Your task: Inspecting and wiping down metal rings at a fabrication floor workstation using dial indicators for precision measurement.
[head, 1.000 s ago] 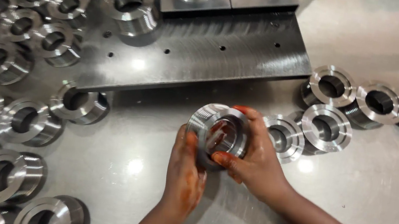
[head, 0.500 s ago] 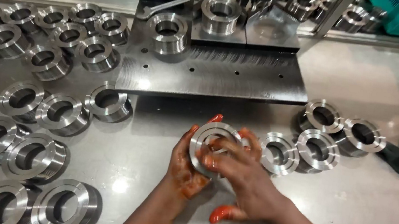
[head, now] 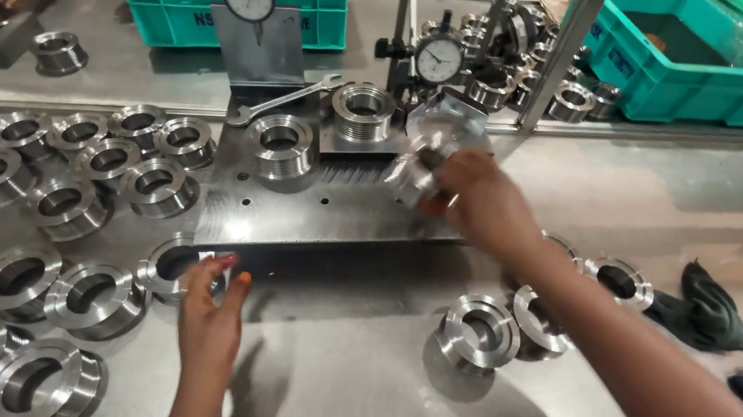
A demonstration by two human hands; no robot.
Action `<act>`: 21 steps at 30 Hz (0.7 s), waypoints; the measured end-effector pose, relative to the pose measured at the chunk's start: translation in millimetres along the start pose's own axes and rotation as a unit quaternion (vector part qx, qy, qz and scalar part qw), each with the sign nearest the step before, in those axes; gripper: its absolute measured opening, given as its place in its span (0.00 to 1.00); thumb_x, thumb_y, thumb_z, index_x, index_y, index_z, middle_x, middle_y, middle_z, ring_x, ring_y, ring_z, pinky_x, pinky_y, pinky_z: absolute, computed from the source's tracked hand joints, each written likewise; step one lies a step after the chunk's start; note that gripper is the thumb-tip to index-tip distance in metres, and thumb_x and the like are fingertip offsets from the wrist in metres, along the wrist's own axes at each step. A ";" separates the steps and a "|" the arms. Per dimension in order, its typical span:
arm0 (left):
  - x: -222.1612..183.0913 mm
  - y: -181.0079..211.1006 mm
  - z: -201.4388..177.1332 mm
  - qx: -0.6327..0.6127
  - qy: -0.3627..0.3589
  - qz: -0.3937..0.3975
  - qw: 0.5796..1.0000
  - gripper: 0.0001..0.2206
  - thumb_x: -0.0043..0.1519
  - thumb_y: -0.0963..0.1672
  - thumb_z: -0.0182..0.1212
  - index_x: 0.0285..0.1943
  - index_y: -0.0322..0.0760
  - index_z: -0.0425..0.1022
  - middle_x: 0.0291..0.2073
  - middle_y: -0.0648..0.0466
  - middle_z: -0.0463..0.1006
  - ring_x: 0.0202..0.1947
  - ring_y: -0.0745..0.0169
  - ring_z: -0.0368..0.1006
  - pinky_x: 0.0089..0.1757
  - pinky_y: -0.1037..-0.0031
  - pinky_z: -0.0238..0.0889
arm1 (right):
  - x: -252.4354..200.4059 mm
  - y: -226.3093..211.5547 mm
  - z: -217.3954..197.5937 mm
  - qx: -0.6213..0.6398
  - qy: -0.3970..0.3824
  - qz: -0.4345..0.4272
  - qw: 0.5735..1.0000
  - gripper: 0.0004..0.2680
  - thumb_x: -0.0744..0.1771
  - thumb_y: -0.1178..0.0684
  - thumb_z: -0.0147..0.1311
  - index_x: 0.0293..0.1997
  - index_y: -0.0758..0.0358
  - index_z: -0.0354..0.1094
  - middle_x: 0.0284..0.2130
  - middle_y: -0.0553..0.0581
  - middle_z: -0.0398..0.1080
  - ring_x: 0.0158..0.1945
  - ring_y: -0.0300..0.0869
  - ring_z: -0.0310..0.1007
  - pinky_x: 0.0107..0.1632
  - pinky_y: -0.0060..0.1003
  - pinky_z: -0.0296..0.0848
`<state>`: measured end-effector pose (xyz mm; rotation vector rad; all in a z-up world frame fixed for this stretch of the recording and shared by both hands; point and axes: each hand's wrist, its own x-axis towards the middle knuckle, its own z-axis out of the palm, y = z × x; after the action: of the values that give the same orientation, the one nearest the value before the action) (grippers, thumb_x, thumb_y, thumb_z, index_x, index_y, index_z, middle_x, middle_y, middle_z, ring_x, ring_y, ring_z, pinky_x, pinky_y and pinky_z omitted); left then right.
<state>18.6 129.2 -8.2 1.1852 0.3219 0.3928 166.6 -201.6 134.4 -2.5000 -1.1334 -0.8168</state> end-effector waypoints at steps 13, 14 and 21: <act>-25.1 46.2 40.0 0.734 0.106 0.049 0.669 0.37 0.54 0.54 0.68 0.65 0.24 0.65 0.63 0.43 0.68 0.68 0.48 0.55 0.63 0.46 0.42 | 53.1 103.7 80.8 -0.119 -0.032 0.067 0.990 0.12 0.66 0.49 0.58 0.48 0.68 0.72 0.49 0.67 0.71 0.60 0.58 0.65 0.59 0.54 0.64; -28.2 48.0 42.3 0.738 0.095 0.023 0.668 0.33 0.56 0.54 0.68 0.62 0.26 0.68 0.60 0.45 0.71 0.65 0.49 0.59 0.62 0.50 0.46 | 62.5 96.9 88.8 -0.164 -0.044 0.099 0.980 0.11 0.66 0.48 0.58 0.45 0.66 0.74 0.47 0.64 0.73 0.60 0.55 0.65 0.61 0.61 0.59; -40.2 31.7 53.5 0.770 0.017 0.036 0.637 0.17 0.55 0.51 0.68 0.42 0.33 0.82 0.52 0.49 0.75 0.60 0.51 0.63 0.59 0.50 0.49 | 109.6 122.3 141.3 -0.234 -0.160 0.279 0.918 0.17 0.69 0.38 0.58 0.49 0.65 0.78 0.51 0.70 0.76 0.66 0.64 0.62 0.72 0.65 0.43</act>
<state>2.5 76.7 41.4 2.9099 0.6896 0.1180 371.1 -150.9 84.3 -3.2015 -0.2445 -0.5670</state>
